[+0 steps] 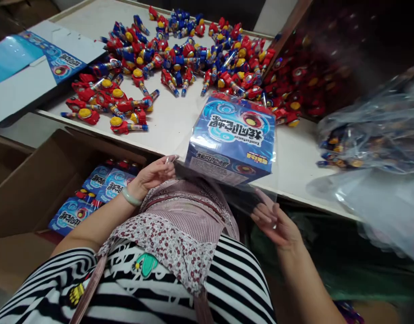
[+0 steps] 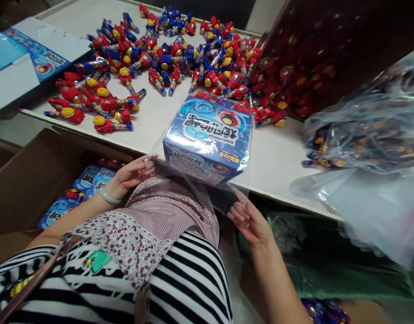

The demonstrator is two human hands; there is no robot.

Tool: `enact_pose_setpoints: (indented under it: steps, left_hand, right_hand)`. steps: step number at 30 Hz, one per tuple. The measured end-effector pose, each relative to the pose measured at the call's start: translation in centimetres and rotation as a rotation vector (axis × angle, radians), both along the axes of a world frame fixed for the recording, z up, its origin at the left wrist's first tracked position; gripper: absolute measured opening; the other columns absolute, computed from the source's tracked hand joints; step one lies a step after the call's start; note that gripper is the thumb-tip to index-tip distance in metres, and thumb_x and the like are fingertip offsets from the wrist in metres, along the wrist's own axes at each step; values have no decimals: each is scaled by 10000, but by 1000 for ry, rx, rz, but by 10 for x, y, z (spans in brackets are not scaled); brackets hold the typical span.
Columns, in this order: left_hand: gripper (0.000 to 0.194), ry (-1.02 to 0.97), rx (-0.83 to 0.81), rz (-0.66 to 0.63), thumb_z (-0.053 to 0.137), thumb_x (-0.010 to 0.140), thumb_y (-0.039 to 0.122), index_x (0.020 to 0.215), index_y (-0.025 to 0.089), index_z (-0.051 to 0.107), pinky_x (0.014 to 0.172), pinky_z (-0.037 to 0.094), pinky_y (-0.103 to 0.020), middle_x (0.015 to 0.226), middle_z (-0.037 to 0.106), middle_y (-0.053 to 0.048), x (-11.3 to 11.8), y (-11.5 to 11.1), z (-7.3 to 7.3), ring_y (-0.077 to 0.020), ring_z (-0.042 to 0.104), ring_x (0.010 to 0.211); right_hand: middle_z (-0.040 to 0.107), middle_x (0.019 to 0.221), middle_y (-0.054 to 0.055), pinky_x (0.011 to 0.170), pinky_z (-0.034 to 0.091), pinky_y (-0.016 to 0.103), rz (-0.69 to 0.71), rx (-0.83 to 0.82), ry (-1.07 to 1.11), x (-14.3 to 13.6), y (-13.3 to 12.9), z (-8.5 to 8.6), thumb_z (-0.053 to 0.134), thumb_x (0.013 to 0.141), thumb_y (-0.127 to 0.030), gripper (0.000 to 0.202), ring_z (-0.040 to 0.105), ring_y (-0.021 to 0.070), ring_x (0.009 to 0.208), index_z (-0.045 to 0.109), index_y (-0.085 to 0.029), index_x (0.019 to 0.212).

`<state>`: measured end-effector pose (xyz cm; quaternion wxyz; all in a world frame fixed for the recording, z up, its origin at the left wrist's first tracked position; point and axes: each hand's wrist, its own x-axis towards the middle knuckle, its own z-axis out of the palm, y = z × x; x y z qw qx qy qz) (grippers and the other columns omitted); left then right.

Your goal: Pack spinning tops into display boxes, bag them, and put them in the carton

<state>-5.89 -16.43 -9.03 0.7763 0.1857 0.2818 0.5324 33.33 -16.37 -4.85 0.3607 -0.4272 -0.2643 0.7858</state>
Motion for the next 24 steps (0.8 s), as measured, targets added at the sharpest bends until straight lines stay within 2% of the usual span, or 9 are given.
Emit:
enact_pose_setpoints:
  steps: [1,3,7,10,14,17,20,22,24]
  left_hand:
    - [516,1,21,2,853,705,168,1189,139,676,598,469,-200,592,477,65,0,-1,0,-64,482,531]
    - [642,9,45,-16,851,690,152,1291,187,626,540,417,-188,594,442,84,-2,-3,-3,-45,419,477]
    - [721,44,74,-54,858,663,153,1330,233,597,456,288,-176,617,438,85,-5,0,-12,-26,368,432]
    - [754,74,95,-78,876,635,165,1332,245,598,461,282,-185,617,444,80,-8,7,-18,-35,388,441]
    - [796,117,106,-93,894,579,155,1310,305,618,488,329,-186,653,481,69,-19,19,-24,-47,431,477]
    - [650,273,138,-33,910,534,165,1142,267,705,551,420,-214,610,482,65,-35,31,-25,-86,512,542]
    - [332,656,192,-8,905,556,225,840,186,737,621,464,-256,623,583,18,-51,44,-19,-132,582,629]
    - [216,898,220,-43,872,630,282,715,162,713,635,442,-263,669,650,-6,-57,54,-12,-135,574,645]
    - [221,1015,237,-44,852,673,312,670,156,695,646,410,-258,663,652,4,-58,65,-5,-124,542,646]
  right_hand:
    - [200,507,-128,488,378,230,-1,32,1,1,-1,-1,879,680,-543,601,170,62,437,699,-276,1188]
    - [125,512,-145,464,325,236,-13,97,10,2,-2,-7,877,659,-591,692,58,58,441,662,-301,1249]
    - [118,506,-165,448,250,256,-17,172,29,3,-1,-26,863,562,-718,856,-4,44,435,636,-320,1285]
    - [151,497,-168,465,243,260,-19,223,47,4,3,-35,871,563,-698,850,32,38,417,633,-324,1288]
    - [291,501,-149,523,290,256,91,287,-39,10,15,-42,930,589,-401,800,221,53,427,606,-384,1319]
    - [381,547,-119,576,342,265,131,381,-280,17,29,-48,892,614,-314,612,360,80,503,688,-343,1191]
    - [500,592,-70,625,388,282,164,506,-614,24,46,-50,848,648,-361,261,447,101,573,742,-235,851]
    - [593,647,-26,634,408,291,169,595,-788,26,56,-51,804,681,-409,228,493,125,614,693,-211,700]
    - [622,680,-3,633,426,297,144,710,-922,27,67,-51,769,713,-437,255,513,143,637,661,-213,658]
